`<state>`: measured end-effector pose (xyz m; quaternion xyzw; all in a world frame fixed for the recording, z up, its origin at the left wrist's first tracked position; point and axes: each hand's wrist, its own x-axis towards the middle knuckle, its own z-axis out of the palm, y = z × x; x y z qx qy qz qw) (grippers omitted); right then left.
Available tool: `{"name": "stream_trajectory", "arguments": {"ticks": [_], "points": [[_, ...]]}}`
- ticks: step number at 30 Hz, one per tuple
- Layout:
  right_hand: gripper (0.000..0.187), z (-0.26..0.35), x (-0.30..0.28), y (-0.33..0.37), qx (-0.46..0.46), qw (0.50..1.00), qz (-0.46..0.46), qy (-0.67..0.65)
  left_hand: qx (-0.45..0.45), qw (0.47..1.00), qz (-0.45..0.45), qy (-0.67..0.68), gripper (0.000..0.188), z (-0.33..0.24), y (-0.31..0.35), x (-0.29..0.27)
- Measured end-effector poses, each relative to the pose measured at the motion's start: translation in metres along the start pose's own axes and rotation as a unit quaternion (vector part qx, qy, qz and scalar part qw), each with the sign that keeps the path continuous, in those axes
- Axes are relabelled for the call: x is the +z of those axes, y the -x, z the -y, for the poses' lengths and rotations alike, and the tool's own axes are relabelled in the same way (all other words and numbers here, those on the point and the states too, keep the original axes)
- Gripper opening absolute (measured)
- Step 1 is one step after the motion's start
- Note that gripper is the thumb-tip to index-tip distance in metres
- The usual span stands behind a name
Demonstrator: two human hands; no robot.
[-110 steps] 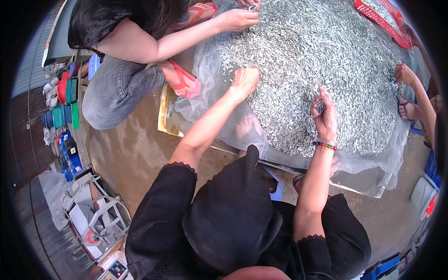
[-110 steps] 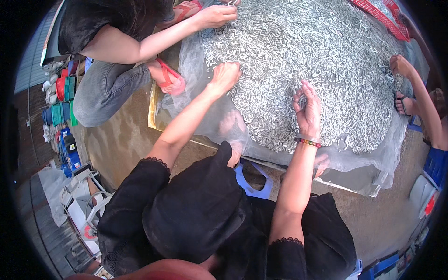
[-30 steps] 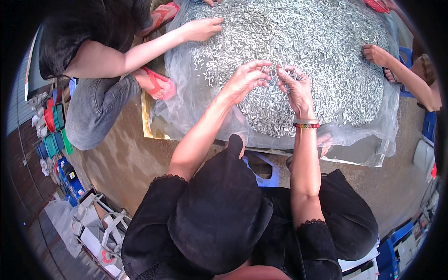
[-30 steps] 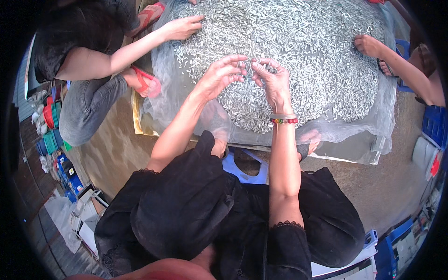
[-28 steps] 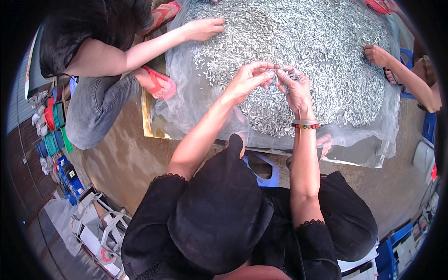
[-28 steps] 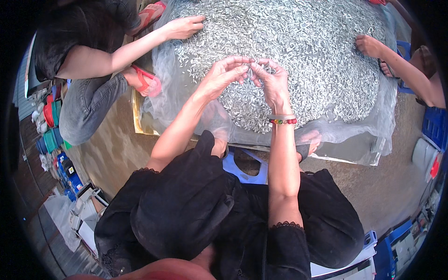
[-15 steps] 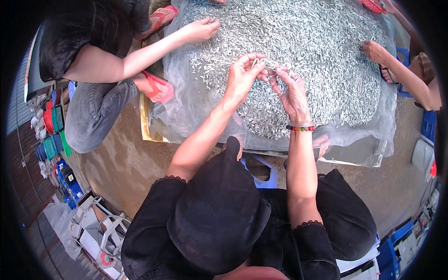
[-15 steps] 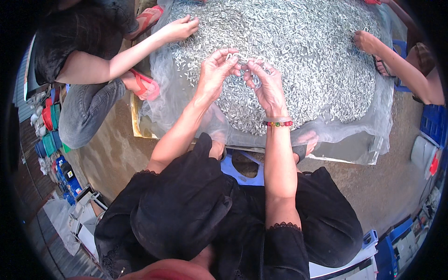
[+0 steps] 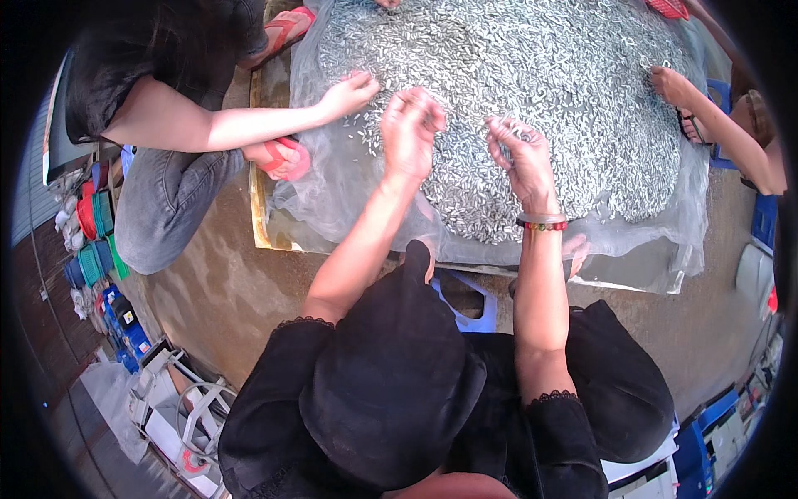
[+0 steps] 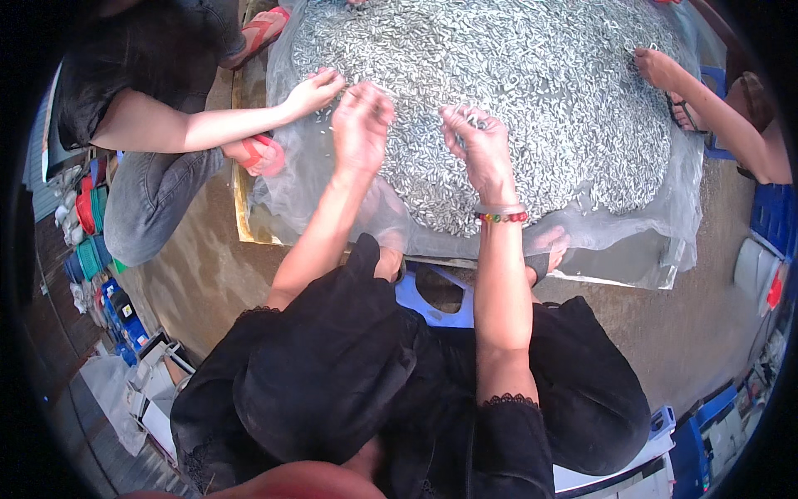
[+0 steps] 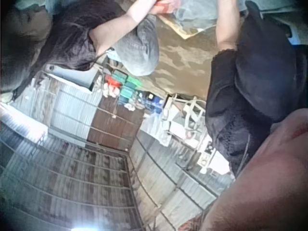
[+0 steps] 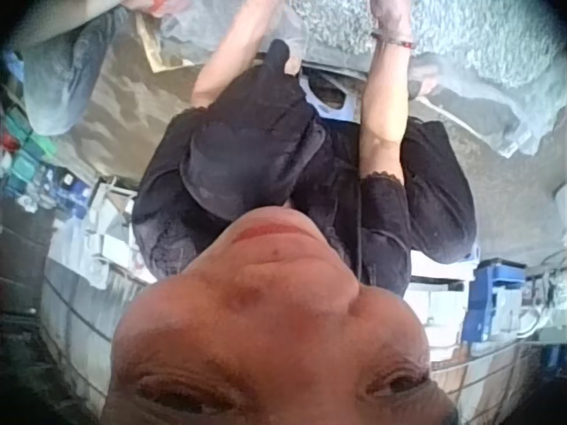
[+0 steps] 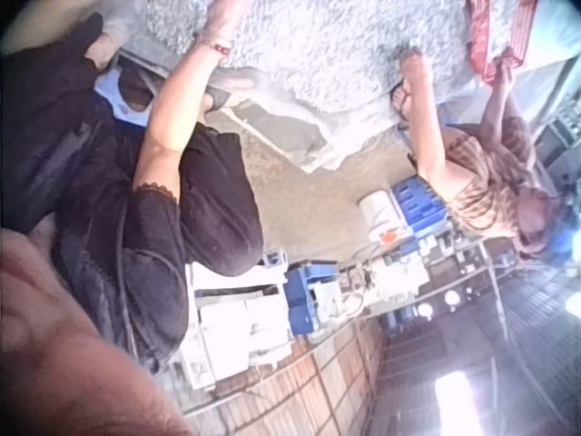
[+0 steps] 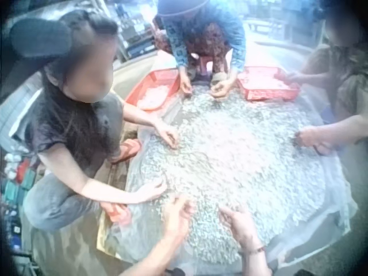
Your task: The person sits at a table covered with a large pile of small silver fish and uses both hands to pick, separate, and sort the fish. They repeatedly lift handfuls, sift through them, and place selected fish into red baskets while others work alongside.
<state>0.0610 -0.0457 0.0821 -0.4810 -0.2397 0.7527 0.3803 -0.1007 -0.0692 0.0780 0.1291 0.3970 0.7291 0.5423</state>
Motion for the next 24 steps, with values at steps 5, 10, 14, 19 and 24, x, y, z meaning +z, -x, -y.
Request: {"name": "stream_trajectory", "arguments": {"ticks": [5,10,14,19,24], "points": [[0.027,0.002,-0.011,-0.002,0.01,0.988,0.07,-0.136,-0.192,0.954,0.138,0.185,0.013,-0.012,-0.01,-0.006],[0.031,0.006,-0.007,0.002,0.011,0.995,0.082,-0.05,-0.277,0.949,0.146,0.04,0.022,-0.011,-0.004,-0.002],[0.026,0.001,-0.001,0.005,0.018,0.996,0.088,0.027,-0.336,0.909,0.134,-0.207,0.031,-0.008,0.0,0.002],[0.017,0.009,-0.004,0.011,-0.013,0.996,0.016,0.091,-0.426,0.88,0.159,-0.139,0.019,-0.008,0.003,-0.002],[0.013,-0.003,-0.002,0.003,-0.04,0.997,-0.039,0.05,-0.333,0.924,0.113,-0.15,0.024,-0.013,0.005,0.006]]}}
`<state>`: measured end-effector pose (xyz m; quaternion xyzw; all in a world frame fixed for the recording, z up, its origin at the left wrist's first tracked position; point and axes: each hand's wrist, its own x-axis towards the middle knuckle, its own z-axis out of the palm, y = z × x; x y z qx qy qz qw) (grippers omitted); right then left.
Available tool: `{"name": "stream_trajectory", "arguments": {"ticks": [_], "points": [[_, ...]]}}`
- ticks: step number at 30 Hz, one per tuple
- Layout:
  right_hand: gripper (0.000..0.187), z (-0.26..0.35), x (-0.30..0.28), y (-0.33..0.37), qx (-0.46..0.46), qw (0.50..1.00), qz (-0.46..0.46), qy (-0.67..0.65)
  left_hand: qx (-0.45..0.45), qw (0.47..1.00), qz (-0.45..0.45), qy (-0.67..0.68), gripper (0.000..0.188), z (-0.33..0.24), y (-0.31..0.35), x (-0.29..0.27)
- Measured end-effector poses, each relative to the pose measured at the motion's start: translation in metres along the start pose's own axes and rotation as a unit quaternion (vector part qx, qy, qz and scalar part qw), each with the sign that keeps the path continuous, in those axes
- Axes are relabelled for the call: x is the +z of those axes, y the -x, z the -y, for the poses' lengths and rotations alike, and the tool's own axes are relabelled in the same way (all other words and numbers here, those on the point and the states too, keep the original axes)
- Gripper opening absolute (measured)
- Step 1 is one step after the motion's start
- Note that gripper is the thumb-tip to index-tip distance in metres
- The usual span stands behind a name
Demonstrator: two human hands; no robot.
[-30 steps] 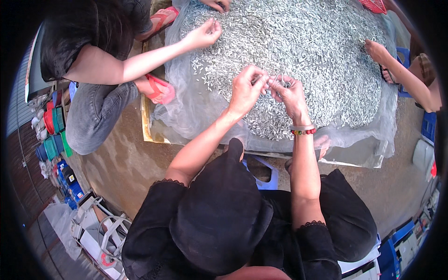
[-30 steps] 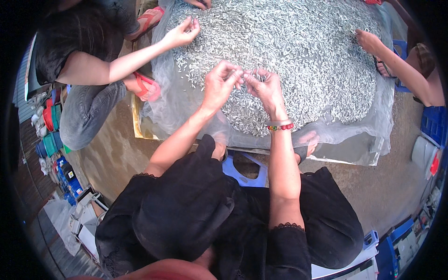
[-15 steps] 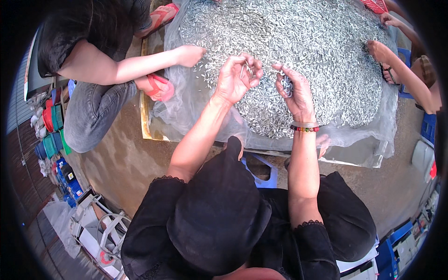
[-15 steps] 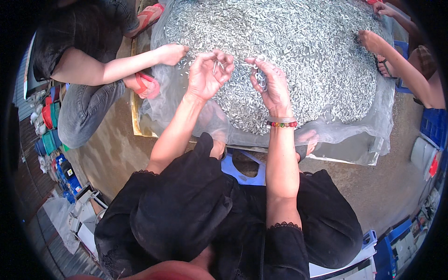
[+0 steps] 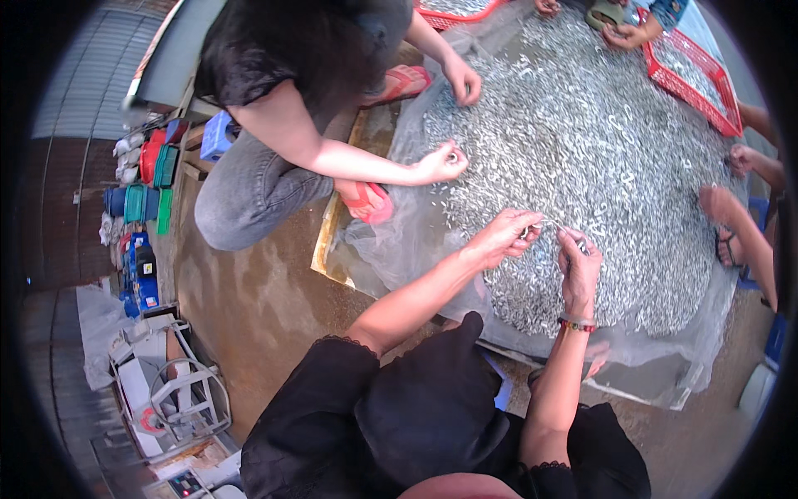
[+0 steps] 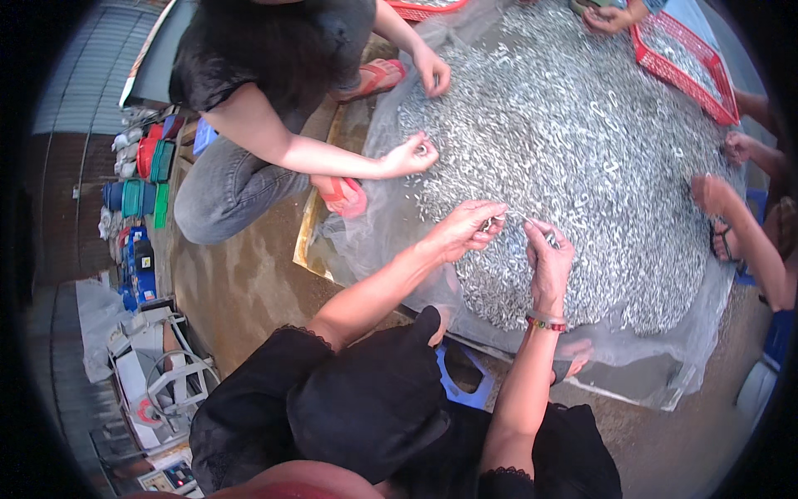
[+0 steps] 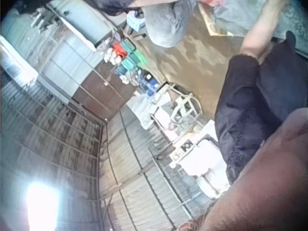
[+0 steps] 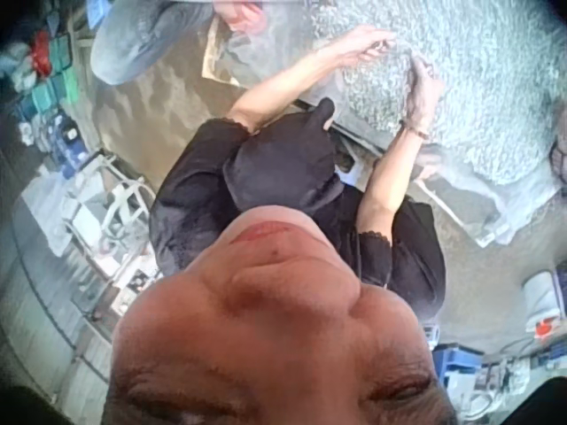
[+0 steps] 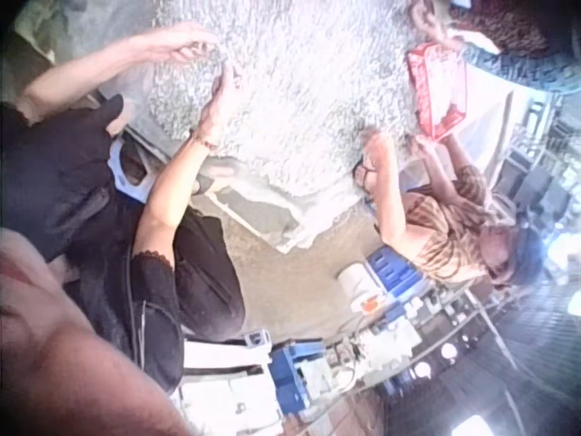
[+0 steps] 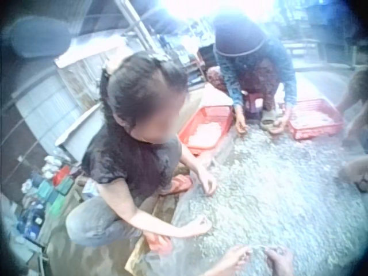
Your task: The person sits at a table covered with a large pile of small silver fish and uses both hands to pick, separate, and sort the fish. They repeatedly lift handfuls, sift through them, and place selected fish into red baskets while others work alongside.
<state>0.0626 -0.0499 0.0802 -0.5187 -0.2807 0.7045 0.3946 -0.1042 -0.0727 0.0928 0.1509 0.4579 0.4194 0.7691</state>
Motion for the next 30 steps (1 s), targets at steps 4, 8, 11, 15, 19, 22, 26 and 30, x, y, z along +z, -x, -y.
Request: {"name": "stream_trajectory", "arguments": {"ticks": [4,8,11,15,19,22,26,30], "points": [[0.008,0.005,-0.003,0.002,-0.02,0.999,0.03,0.019,0.012,0.996,-0.003,-0.083,0.029,-0.014,0.003,0.01],[0.004,0.019,-0.02,0.011,-0.043,0.987,0.103,0.117,-0.048,0.977,0.054,-0.2,0.033,-0.027,0.011,0.004],[0.003,0.026,-0.023,0.015,-0.079,0.979,0.114,0.15,-0.089,0.977,0.091,-0.174,0.033,-0.025,0.011,0.003],[0.006,0.023,-0.02,0.014,-0.084,0.985,0.1,0.111,-0.05,0.992,0.071,-0.093,0.031,-0.014,0.016,0.007],[0.008,0.019,-0.013,0.015,-0.09,0.991,0.079,0.054,-0.043,0.986,0.063,-0.149,0.029,-0.015,0.017,0.008],[0.007,0.027,-0.012,0.017,-0.098,0.983,0.078,0.134,-0.01,0.967,0.079,-0.244,0.026,-0.024,0.017,0.007],[0.008,0.038,-0.01,0.02,-0.097,0.961,0.123,0.228,0.064,0.966,0.014,-0.25,0.023,-0.006,0.028,0.01],[0.008,0.016,-0.003,0.016,-0.083,0.983,0.13,0.101,0.069,0.997,0.02,-0.034,0.026,0.035,0.033,0.009]]}}
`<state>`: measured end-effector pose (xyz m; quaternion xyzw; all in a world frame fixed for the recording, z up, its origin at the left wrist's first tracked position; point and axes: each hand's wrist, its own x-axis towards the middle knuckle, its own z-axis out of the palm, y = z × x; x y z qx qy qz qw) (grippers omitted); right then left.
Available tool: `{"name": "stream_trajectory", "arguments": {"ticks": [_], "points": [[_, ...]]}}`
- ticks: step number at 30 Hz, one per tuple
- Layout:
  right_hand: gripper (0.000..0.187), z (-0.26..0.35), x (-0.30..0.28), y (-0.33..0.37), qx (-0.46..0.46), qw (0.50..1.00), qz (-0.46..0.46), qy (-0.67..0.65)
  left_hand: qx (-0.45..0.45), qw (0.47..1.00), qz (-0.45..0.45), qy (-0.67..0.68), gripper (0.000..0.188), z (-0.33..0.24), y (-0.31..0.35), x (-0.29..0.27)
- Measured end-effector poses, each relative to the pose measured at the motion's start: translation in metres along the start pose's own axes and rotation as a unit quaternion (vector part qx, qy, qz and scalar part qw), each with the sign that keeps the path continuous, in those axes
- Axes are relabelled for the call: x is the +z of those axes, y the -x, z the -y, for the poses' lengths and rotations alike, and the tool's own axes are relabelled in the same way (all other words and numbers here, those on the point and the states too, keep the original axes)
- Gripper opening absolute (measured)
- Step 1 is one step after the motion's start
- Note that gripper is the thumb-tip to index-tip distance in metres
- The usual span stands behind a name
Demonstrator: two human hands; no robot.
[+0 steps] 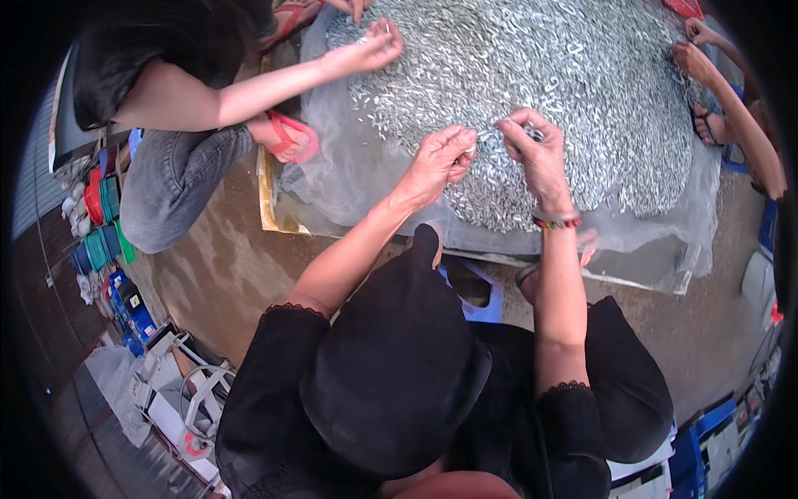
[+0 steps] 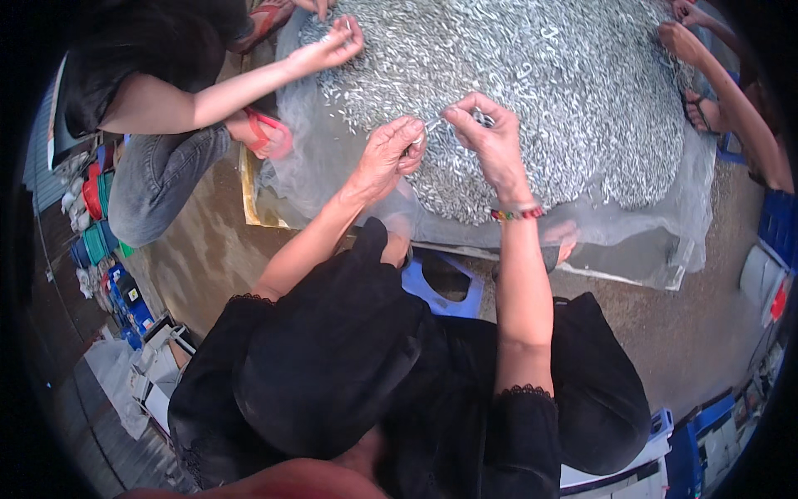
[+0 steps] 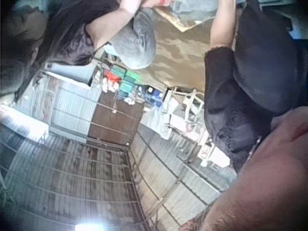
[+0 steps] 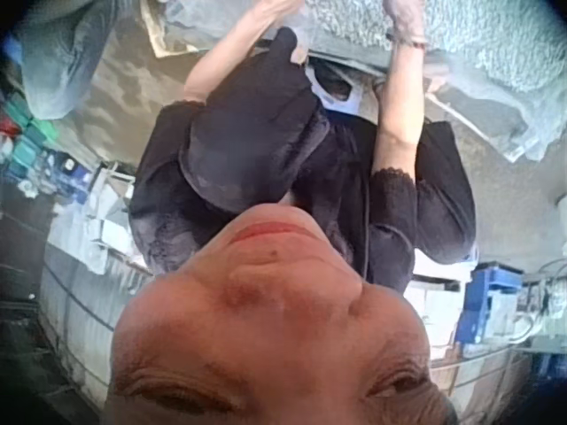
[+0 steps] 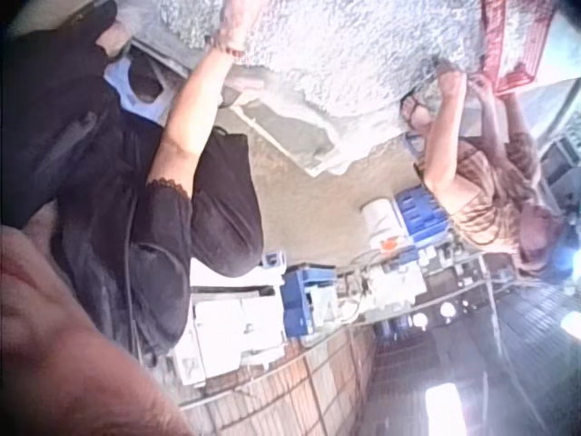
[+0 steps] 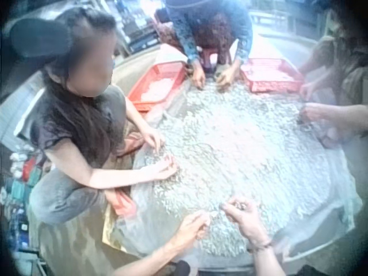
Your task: The person sits at a table covered with a large pile of small silver fish and uses both hands to pick, separate, and sort the fish. They repeatedly lift handfuls, sift through them, and place selected fish into red baskets while others work alongside.
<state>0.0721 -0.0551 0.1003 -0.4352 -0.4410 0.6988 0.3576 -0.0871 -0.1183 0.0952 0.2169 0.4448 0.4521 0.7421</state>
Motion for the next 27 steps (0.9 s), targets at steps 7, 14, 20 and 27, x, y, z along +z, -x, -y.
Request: {"name": "stream_trajectory", "arguments": {"ticks": [7,14,20,27], "points": [[0.009,-0.049,0.001,0.007,0.022,0.989,0.039,-0.139,-0.041,0.994,0.065,0.082,0.028,0.026,0.005,-0.029],[0.012,-0.055,-0.003,0.007,0.009,0.983,0.12,0.139,0.037,0.957,-0.019,-0.288,0.028,0.024,0.007,-0.057],[0.007,-0.045,0.029,0.015,-0.004,0.999,0.013,-0.036,-0.001,0.991,-0.002,0.132,0.031,0.035,0.014,-0.02],[0.012,-0.012,-0.015,0.001,-0.105,0.953,-0.015,-0.285,0.047,0.995,-0.028,0.085,0.024,0.008,-0.013,-0.048]]}}
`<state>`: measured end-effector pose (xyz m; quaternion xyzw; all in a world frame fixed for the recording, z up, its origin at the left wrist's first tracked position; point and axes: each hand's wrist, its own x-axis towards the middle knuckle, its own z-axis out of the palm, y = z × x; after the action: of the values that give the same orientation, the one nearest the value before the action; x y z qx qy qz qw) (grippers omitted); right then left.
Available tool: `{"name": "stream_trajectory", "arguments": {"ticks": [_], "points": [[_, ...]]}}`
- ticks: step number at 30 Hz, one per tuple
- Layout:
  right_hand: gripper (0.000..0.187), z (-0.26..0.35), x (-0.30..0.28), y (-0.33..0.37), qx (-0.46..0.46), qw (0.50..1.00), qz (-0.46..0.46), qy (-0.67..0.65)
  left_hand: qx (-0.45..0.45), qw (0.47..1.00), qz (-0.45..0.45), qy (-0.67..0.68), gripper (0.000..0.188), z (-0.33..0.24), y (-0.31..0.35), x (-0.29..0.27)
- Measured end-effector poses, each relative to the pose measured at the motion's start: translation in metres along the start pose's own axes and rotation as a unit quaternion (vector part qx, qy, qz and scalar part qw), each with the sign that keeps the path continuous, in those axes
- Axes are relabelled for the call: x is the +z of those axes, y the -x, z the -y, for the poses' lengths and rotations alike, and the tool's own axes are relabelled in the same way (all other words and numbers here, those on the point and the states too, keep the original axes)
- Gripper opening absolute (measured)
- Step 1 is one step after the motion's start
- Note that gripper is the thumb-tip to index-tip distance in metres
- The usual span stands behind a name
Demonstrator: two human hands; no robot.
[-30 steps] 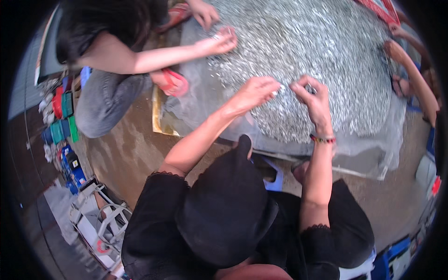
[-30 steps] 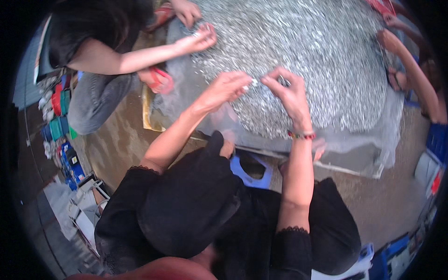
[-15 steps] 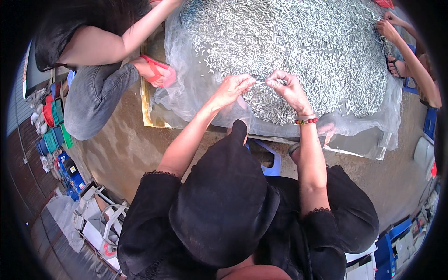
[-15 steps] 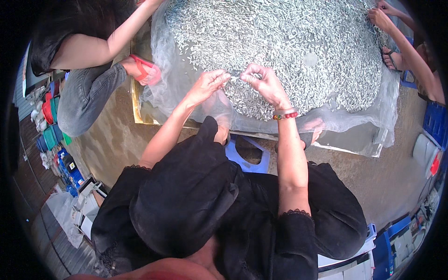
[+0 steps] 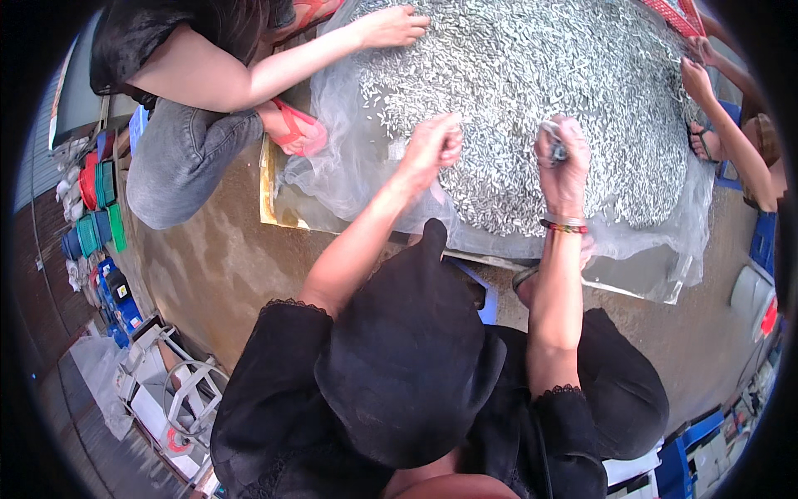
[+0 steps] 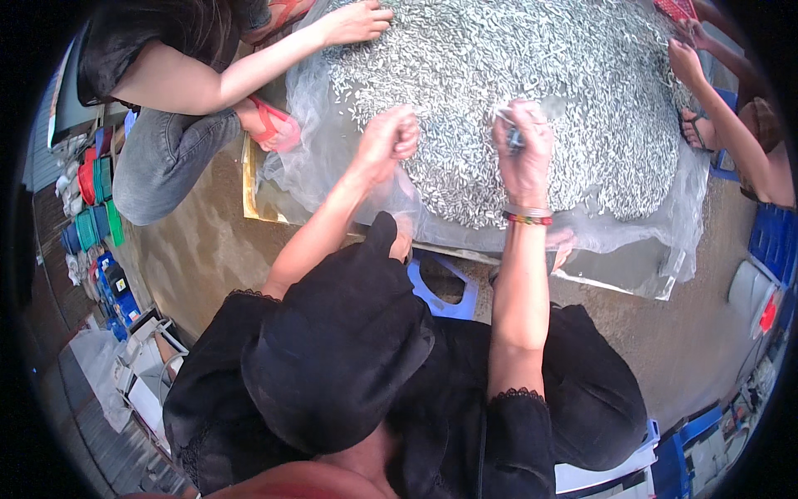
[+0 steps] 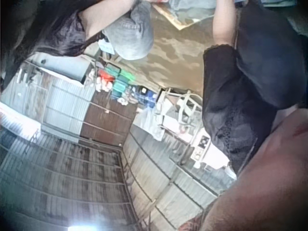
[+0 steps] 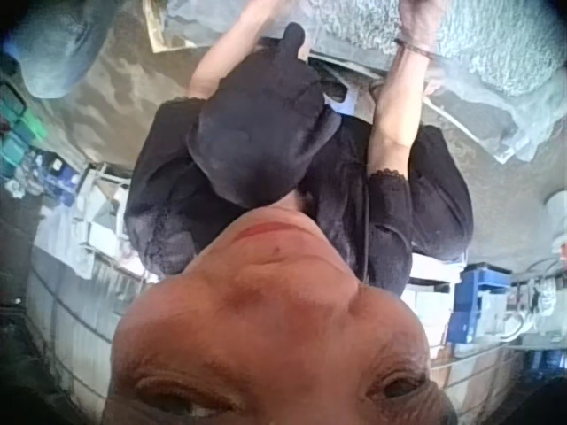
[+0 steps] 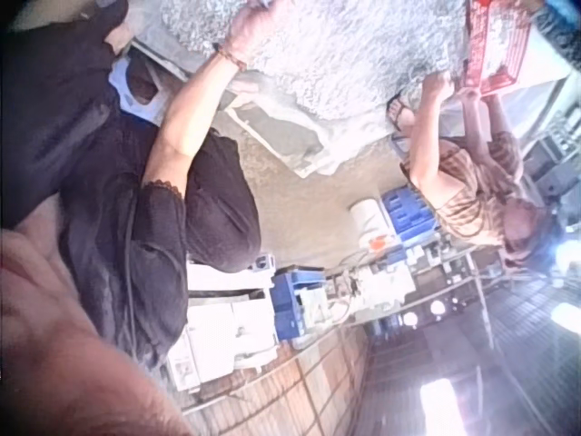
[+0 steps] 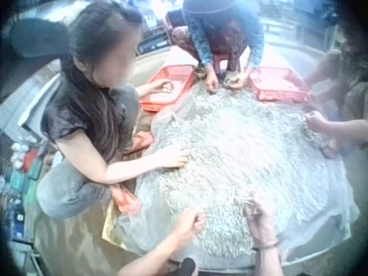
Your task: The person sits at a table covered with a large pile of small silver fish and uses both hands to pick, separate, and sort the fish. They repeatedly lift handfuls, sift through them, and place selected fish into red baskets while others work alongside.
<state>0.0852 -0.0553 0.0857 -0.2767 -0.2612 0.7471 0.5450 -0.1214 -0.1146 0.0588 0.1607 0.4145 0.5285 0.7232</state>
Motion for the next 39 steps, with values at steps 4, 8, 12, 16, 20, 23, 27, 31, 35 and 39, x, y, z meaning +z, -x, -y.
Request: {"name": "stream_trajectory", "arguments": {"ticks": [4,8,12,16,20,23,27,31,35,39], "points": [[0.014,0.031,-0.019,-0.009,0.03,0.981,0.067,-0.179,0.044,0.985,-0.001,0.166,0.013,-0.037,0.004,-0.029],[0.025,0.032,-0.05,-0.011,0.087,0.982,-0.081,-0.147,0.001,0.99,-0.014,0.143,0.013,-0.049,-0.01,-0.068],[0.018,0.028,-0.057,-0.018,0.141,0.974,-0.172,0.051,0.096,0.826,-0.234,-0.504,0.026,-0.029,-0.053,-0.092],[0.014,0.001,-0.073,-0.036,0.157,0.936,-0.162,0.27,0.119,0.686,-0.205,-0.688,0.027,-0.011,-0.072,-0.108],[0.025,-0.025,-0.078,-0.062,0.102,0.748,-0.117,0.645,0.095,0.772,-0.211,-0.592,0.022,-0.029,-0.062,-0.06],[0.026,-0.055,-0.08,-0.07,0.074,0.639,-0.05,0.764,-0.019,0.995,-0.077,-0.058,0.015,-0.048,-0.055,-0.053],[0.02,-0.063,-0.042,-0.058,0.078,0.643,0.045,0.76,0.002,0.98,0.082,0.18,0.012,-0.066,-0.045,-0.044],[0.019,-0.056,-0.036,-0.032,-0.036,0.763,0.006,0.645,-0.029,0.992,-0.031,-0.122,0.022,-0.065,-0.052,-0.071],[0.016,-0.008,-0.036,-0.019,0.143,0.982,-0.044,0.113,0.09,0.72,-0.213,-0.655,0.032,-0.04,-0.059,-0.077],[0.012,0.034,-0.042,-0.013,0.061,0.994,0.028,-0.088,0.07,0.626,-0.275,-0.726,0.032,-0.021,-0.072,-0.082]]}}
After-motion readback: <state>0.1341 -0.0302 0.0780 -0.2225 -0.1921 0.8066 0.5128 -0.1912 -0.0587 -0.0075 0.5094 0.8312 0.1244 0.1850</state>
